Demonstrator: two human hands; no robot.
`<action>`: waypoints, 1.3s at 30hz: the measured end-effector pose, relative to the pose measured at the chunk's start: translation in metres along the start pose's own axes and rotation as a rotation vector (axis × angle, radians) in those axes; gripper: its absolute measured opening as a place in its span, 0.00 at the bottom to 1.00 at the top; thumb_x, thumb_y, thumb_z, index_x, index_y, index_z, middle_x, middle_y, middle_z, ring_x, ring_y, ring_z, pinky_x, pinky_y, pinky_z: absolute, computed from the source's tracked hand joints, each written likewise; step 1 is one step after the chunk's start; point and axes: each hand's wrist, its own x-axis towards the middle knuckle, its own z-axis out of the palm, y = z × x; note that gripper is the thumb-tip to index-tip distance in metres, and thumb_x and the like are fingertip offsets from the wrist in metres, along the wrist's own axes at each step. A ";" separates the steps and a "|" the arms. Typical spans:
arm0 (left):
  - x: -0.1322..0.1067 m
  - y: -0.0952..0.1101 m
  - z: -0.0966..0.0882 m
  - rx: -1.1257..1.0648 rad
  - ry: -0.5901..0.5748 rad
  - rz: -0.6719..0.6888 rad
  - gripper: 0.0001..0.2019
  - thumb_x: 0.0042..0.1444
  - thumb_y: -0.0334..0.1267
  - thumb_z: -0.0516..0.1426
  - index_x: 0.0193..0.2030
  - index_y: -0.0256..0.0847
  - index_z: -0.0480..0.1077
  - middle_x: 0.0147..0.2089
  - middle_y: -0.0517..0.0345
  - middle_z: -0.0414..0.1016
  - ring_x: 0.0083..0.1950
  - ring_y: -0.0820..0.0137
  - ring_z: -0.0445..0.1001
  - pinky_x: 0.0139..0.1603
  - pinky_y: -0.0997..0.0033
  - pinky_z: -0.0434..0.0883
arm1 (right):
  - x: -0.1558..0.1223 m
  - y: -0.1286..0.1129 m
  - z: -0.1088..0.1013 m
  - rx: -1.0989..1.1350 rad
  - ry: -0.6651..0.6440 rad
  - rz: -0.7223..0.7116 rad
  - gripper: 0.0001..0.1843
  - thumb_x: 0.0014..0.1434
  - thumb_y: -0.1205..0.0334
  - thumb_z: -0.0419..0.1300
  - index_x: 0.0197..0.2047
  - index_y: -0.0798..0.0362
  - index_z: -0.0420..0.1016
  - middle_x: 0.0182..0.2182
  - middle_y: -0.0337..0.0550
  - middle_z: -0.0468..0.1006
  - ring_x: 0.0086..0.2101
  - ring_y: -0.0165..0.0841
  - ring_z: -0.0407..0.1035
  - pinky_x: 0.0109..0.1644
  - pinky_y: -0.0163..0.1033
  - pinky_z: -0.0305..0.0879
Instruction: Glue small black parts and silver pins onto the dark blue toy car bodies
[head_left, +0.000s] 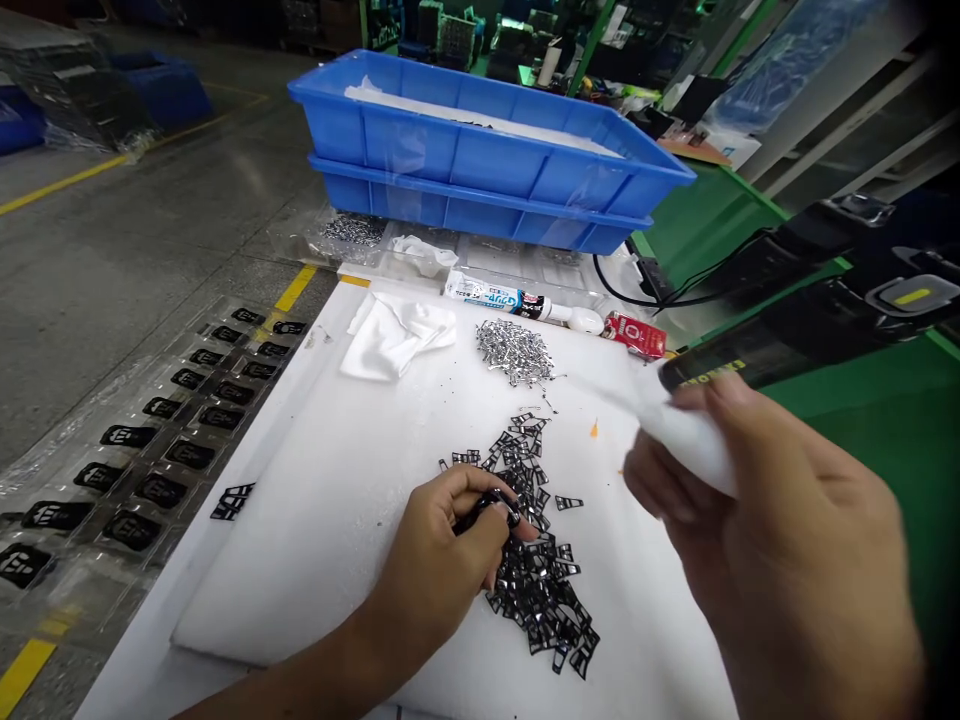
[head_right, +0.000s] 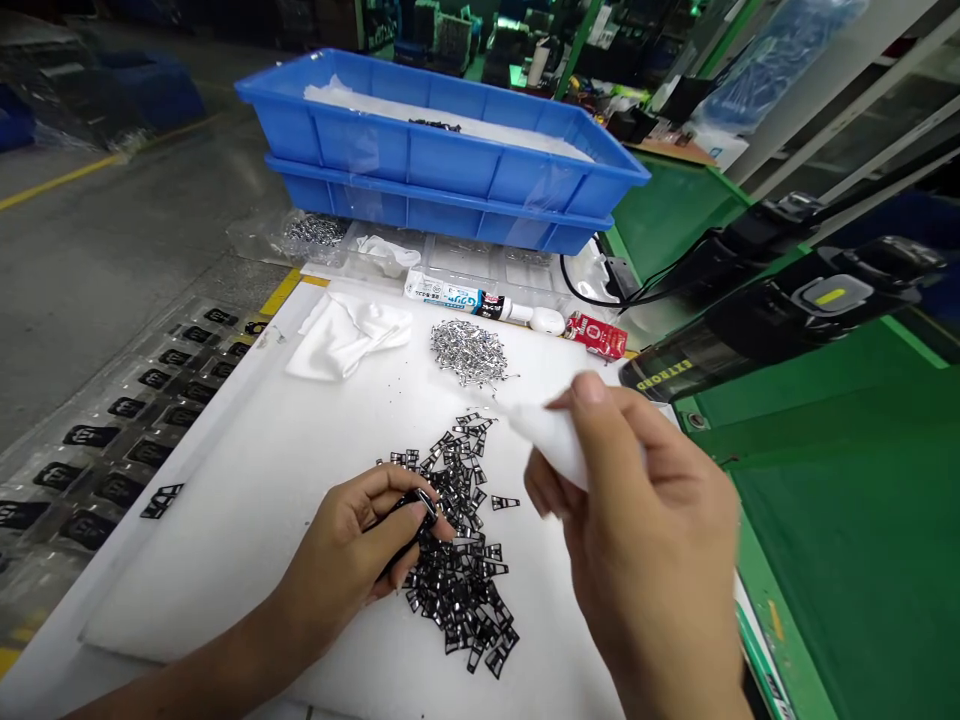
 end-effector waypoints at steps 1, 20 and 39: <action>0.000 0.000 0.000 0.012 0.003 -0.009 0.04 0.63 0.36 0.58 0.41 0.37 0.71 0.37 0.50 0.83 0.21 0.81 0.61 0.19 0.80 0.55 | -0.006 0.000 -0.005 0.104 0.054 0.068 0.13 0.64 0.49 0.66 0.34 0.49 0.73 0.21 0.34 0.63 0.20 0.27 0.57 0.23 0.34 0.58; -0.004 -0.005 0.001 0.173 0.035 0.016 0.05 0.64 0.38 0.58 0.43 0.41 0.74 0.36 0.54 0.83 0.23 0.78 0.63 0.24 0.76 0.61 | -0.052 0.012 0.005 -0.257 0.132 0.020 0.24 0.61 0.48 0.69 0.20 0.50 0.71 0.17 0.36 0.65 0.17 0.26 0.56 0.17 0.38 0.47; -0.006 -0.002 0.001 0.243 0.045 0.043 0.05 0.65 0.38 0.58 0.43 0.43 0.75 0.36 0.58 0.82 0.24 0.77 0.63 0.27 0.75 0.64 | -0.052 0.013 0.010 -0.341 0.104 -0.005 0.26 0.62 0.47 0.67 0.19 0.50 0.69 0.15 0.34 0.59 0.16 0.26 0.54 0.17 0.37 0.48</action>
